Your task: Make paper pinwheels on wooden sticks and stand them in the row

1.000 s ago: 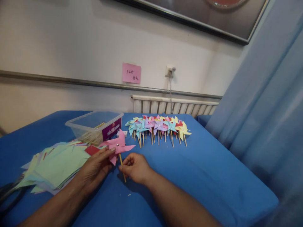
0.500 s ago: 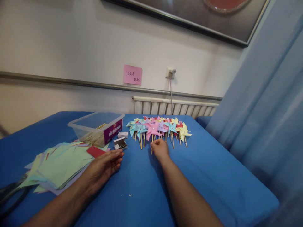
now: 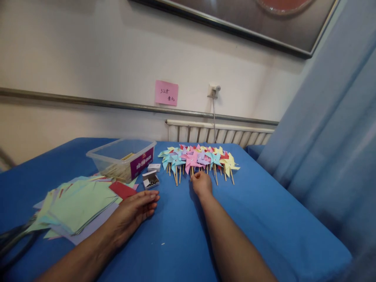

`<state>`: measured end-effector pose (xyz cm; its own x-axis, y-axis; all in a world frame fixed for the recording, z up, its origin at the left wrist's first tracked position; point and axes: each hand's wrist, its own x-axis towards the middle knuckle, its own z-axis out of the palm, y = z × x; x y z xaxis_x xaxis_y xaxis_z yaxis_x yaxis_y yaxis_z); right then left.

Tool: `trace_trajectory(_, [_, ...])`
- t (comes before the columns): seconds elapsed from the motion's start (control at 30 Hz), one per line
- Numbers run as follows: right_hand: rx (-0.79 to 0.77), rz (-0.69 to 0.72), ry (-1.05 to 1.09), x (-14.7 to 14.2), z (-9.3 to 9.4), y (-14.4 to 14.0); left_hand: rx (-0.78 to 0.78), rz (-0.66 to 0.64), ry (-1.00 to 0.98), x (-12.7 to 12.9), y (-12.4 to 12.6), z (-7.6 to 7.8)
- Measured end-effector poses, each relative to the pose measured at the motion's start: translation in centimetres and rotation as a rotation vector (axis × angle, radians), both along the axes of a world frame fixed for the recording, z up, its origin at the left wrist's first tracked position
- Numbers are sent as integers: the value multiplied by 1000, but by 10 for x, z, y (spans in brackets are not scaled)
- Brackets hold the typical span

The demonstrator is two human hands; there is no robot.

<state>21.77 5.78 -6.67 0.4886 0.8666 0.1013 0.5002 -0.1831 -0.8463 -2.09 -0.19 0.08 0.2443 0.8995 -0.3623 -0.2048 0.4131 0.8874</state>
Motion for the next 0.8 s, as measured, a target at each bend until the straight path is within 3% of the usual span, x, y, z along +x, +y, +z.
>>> trace_trajectory(0.8, [-13,4,-42,-4,-1,1,-5,-76,46,4,-6,1])
